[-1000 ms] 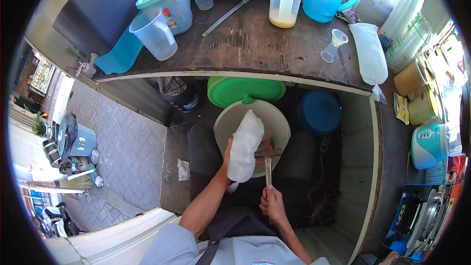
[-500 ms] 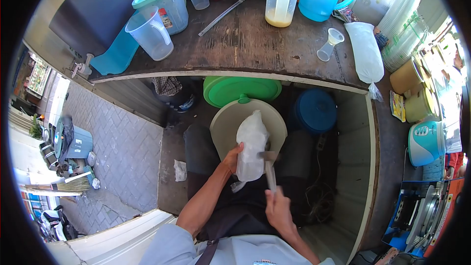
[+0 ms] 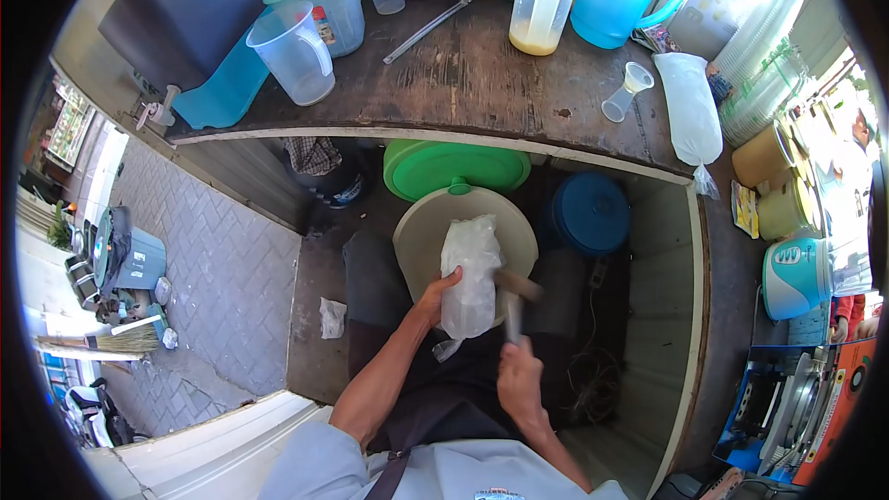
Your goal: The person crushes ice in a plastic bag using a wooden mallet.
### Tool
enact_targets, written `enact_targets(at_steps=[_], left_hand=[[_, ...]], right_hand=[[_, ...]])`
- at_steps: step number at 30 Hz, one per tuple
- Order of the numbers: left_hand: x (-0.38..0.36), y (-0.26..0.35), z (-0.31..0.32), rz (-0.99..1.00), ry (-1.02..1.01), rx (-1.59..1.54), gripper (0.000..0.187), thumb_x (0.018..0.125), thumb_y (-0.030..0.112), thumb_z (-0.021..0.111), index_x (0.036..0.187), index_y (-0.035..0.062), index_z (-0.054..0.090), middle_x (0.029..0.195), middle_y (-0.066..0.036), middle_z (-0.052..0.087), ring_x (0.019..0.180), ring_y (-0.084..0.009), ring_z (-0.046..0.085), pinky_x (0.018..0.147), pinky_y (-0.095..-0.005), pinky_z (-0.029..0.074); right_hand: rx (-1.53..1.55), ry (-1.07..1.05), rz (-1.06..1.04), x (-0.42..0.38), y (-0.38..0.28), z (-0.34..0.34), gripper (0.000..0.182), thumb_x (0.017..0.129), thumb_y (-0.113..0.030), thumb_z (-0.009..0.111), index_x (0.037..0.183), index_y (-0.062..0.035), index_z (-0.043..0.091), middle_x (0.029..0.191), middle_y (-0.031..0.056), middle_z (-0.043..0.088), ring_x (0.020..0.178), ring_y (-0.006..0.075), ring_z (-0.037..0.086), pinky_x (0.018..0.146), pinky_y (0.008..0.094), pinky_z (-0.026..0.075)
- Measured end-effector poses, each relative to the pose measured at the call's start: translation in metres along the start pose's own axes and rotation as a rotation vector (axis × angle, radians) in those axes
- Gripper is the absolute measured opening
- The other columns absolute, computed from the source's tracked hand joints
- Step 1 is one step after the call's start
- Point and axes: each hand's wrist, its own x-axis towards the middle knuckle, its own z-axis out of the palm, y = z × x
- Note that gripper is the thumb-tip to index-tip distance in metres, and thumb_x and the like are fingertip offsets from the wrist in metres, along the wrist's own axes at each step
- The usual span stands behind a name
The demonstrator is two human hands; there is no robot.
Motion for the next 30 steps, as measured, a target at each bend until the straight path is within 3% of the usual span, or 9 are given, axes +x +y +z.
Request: enact_targets(at_steps=[1,6,9,14,21,22,24,25,30], left_hand=[[-0.001,-0.002,-0.002,0.003,0.000,-0.001,0.067,0.084,0.043,0.062,0.132,0.0002,0.041,0.119,-0.017,0.057,0.108,-0.0305,0.058,0.094,-0.0444,0.045],[0.000,-0.006,-0.013,-0.019,0.020,-0.046,0.065,0.085,0.039,0.063,0.131,0.0005,0.041,0.119,-0.017,0.057,0.106,-0.0289,0.058,0.094,-0.0446,0.045],[-0.009,-0.005,-0.004,0.050,0.112,0.036,0.068,0.084,0.041,0.064,0.133,0.0009,0.039,0.122,-0.017,0.054,0.111,-0.0298,0.055,0.095,-0.0460,0.044],[-0.034,0.013,0.020,0.232,0.130,0.047,0.083,0.080,0.056,0.060,0.137,0.0020,0.033,0.133,-0.019,0.046,0.121,-0.0338,0.047,0.096,-0.0508,0.042],[-0.036,0.048,0.057,0.299,-0.323,-0.303,0.105,0.071,0.083,0.040,0.137,0.0011,0.034,0.133,-0.018,0.048,0.116,-0.0355,0.051,0.098,-0.0493,0.041],[-0.024,0.036,0.034,0.232,-0.313,-0.426,0.088,0.081,0.068,0.047,0.137,0.0001,0.036,0.128,-0.020,0.052,0.115,-0.0369,0.052,0.100,-0.0490,0.039],[-0.021,0.028,0.030,0.272,0.175,-0.270,0.078,0.085,0.060,0.050,0.134,0.0001,0.040,0.124,-0.020,0.054,0.113,-0.0365,0.053,0.098,-0.0497,0.041],[-0.019,0.025,0.025,0.223,0.215,-0.299,0.069,0.088,0.053,0.051,0.132,0.0010,0.042,0.123,-0.020,0.055,0.111,-0.0361,0.054,0.098,-0.0495,0.041],[-0.001,0.020,0.037,0.165,-0.146,-0.286,0.069,0.091,0.055,0.043,0.138,0.0049,0.035,0.132,-0.017,0.048,0.118,-0.0349,0.050,0.101,-0.0495,0.039]], right_hand=[[-0.318,-0.185,0.127,0.003,0.003,0.000,0.037,0.100,-0.033,0.041,0.077,-0.0035,0.046,0.050,0.0030,0.040,0.042,0.0113,0.040,0.041,0.0285,0.031],[-0.146,-0.060,0.135,0.003,0.024,0.017,0.032,0.098,-0.024,0.046,0.075,-0.0012,0.045,0.054,0.0088,0.045,0.043,0.0166,0.043,0.044,0.0332,0.034],[-0.365,0.138,-0.288,0.021,0.043,0.031,0.030,0.088,-0.023,0.064,0.082,-0.0015,0.044,0.065,0.0069,0.050,0.047,0.0115,0.044,0.044,0.0297,0.035],[-0.092,0.045,0.071,0.043,0.030,0.035,0.055,0.069,-0.031,0.084,0.092,-0.0018,0.043,0.074,0.0061,0.052,0.054,0.0140,0.049,0.048,0.0263,0.041],[0.039,-0.114,0.236,0.048,0.004,0.016,0.048,0.073,-0.031,0.081,0.090,-0.0033,0.046,0.077,0.0038,0.053,0.062,0.0112,0.052,0.055,0.0248,0.044],[-0.058,-0.087,0.157,0.047,0.024,0.018,0.047,0.073,-0.032,0.080,0.087,-0.0014,0.048,0.074,0.0079,0.058,0.063,0.0146,0.056,0.057,0.0294,0.047],[-0.377,-0.069,0.122,0.043,0.023,0.012,0.053,0.072,-0.042,0.079,0.083,0.0018,0.051,0.070,0.0217,0.062,0.068,0.0310,0.066,0.059,0.0395,0.050],[-0.414,-0.073,0.198,0.037,0.019,0.008,0.047,0.075,-0.040,0.076,0.086,-0.0005,0.054,0.076,0.0194,0.064,0.072,0.0266,0.066,0.063,0.0374,0.050],[-0.208,0.141,-0.022,0.024,-0.028,-0.017,0.025,0.097,-0.021,0.047,0.081,-0.0014,0.049,0.057,0.0072,0.051,0.052,0.0185,0.055,0.049,0.0309,0.042]])
